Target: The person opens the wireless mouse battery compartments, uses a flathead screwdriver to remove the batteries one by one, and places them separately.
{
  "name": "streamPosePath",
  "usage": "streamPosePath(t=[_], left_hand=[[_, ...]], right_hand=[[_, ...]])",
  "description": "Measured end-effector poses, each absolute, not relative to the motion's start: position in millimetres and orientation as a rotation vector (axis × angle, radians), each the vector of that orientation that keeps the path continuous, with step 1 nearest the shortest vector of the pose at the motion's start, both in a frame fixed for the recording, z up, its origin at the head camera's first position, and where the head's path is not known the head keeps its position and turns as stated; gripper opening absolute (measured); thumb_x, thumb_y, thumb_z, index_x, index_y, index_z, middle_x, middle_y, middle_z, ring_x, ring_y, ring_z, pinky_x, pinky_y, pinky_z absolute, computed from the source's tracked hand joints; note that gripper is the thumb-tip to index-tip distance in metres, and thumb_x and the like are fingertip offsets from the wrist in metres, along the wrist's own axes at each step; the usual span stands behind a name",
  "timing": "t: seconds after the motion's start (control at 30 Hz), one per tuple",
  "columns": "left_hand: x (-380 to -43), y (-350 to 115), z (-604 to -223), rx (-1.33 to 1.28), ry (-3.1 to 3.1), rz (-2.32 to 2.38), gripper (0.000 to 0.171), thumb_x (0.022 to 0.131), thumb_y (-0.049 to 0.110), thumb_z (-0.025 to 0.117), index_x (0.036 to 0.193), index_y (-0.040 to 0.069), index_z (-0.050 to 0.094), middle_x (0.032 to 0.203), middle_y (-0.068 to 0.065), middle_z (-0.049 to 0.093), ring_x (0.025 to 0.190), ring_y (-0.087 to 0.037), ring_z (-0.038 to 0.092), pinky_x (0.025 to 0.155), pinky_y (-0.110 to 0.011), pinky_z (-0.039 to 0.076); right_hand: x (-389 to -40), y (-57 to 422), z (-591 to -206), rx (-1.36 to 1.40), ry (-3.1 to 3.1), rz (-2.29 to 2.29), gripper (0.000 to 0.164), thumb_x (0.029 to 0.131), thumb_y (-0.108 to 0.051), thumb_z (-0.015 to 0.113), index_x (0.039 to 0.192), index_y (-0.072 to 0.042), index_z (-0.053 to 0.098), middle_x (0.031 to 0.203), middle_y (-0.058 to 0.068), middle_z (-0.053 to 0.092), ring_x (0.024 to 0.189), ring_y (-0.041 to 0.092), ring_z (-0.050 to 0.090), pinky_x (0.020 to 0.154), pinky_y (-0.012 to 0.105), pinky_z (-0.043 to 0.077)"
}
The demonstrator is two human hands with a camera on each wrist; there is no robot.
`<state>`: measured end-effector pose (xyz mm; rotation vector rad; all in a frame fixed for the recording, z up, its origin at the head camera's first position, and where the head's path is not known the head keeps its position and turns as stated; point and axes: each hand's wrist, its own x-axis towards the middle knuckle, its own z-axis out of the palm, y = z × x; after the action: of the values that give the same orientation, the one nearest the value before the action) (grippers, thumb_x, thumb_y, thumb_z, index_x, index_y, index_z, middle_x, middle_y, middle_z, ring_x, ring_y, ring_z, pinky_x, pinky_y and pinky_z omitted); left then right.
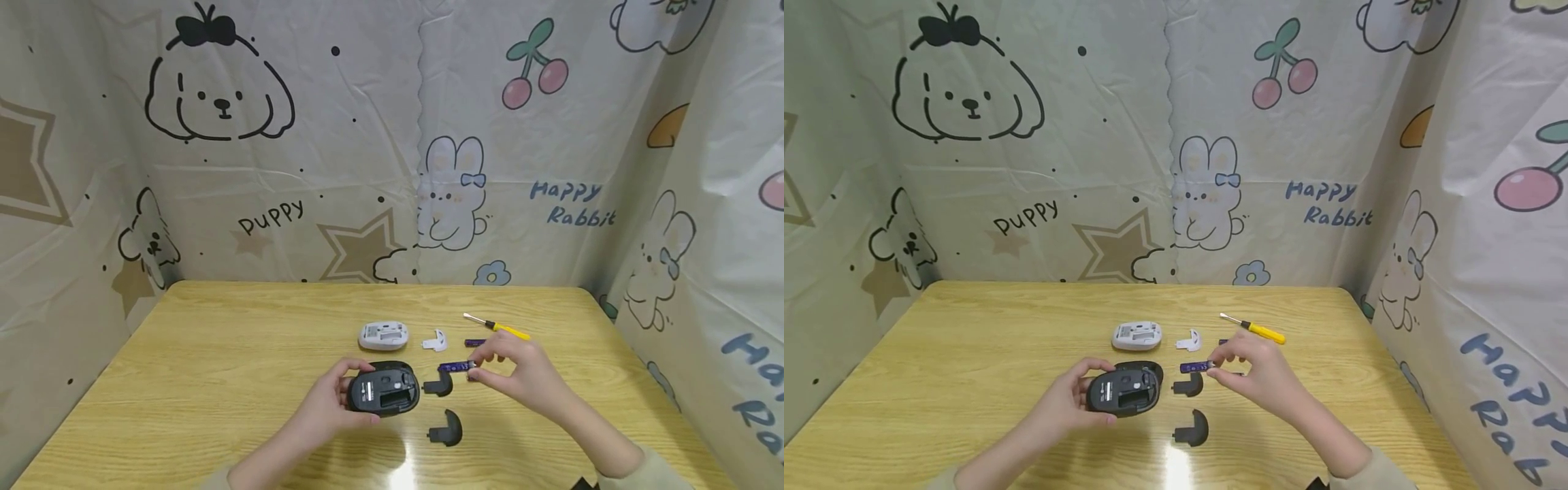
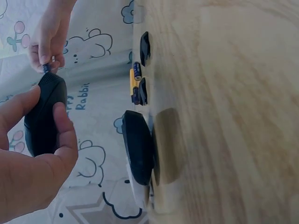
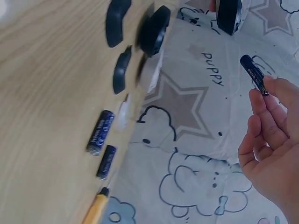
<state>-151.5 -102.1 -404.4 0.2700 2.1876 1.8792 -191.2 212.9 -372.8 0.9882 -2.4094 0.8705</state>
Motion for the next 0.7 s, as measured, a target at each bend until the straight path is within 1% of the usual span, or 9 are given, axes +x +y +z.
streamPosePath(t=[0.2, 0.37, 0.57, 0.63, 0.7], left_hand=[[-153.5, -104.2, -414.1, 0.302, 2.174, 1.8, 0.072, 0.063, 0.001, 0.083, 0.124, 0.005, 0.047, 0.117, -0.021, 0.06, 0.089, -0.022, 0.066, 0.078, -0.033, 0.057], [-156.2, -104.0, -419.5, 0.34, 2.208, 1.724, 0.069, 0.062, 0.0, 0.084, 0.121, 0.006, 0.049, 0.121, -0.021, 0.057, 0.087, -0.022, 0.067, 0.077, -0.033, 0.057], [-159.5, -103.9, -425.5, 0.409, 2.289, 1.637, 0.067, 0.058, -0.001, 0.085, 0.114, 0.006, 0.05, 0.117, -0.021, 0.056, 0.087, -0.024, 0.066, 0.078, -0.033, 0.057], [-160.6, -104.4, -427.9, 0.427, 2.32, 1.593, 0.066, 0.057, 0.0, 0.086, 0.113, 0.007, 0.05, 0.113, -0.018, 0.057, 0.088, -0.024, 0.065, 0.08, -0.036, 0.056], [-161.7, -104.8, -430.1, 0.439, 2.344, 1.546, 0.066, 0.057, 0.002, 0.087, 0.112, 0.008, 0.05, 0.108, -0.013, 0.058, 0.092, -0.023, 0.063, 0.085, -0.041, 0.053]], right_hand=[[-192.3, 224.0, -386.9, 0.986, -2.452, 0.891, 0.023, 0.072, -0.011, 0.081, 0.085, -0.026, 0.068, 0.08, -0.018, 0.06, 0.071, 0.0, 0.048, 0.059, 0.018, 0.043], [-194.0, 231.4, -397.3, 0.949, -2.546, 0.888, 0.019, 0.075, -0.015, 0.08, 0.085, -0.026, 0.069, 0.079, -0.019, 0.059, 0.07, -0.001, 0.048, 0.059, 0.018, 0.043], [-195.6, 239.5, -406.7, 0.924, -2.678, 0.891, 0.012, 0.078, -0.021, 0.077, 0.086, -0.025, 0.069, 0.081, -0.018, 0.06, 0.072, 0.007, 0.053, 0.06, 0.023, 0.047], [-196.3, 242.4, -410.0, 0.944, -2.713, 0.89, 0.011, 0.079, -0.023, 0.077, 0.086, -0.026, 0.069, 0.082, -0.017, 0.061, 0.072, 0.009, 0.055, 0.061, 0.023, 0.048], [-196.8, 245.5, -413.2, 0.964, -2.753, 0.884, 0.01, 0.079, -0.025, 0.076, 0.086, -0.026, 0.068, 0.082, -0.017, 0.061, 0.073, 0.008, 0.055, 0.061, 0.022, 0.048]])
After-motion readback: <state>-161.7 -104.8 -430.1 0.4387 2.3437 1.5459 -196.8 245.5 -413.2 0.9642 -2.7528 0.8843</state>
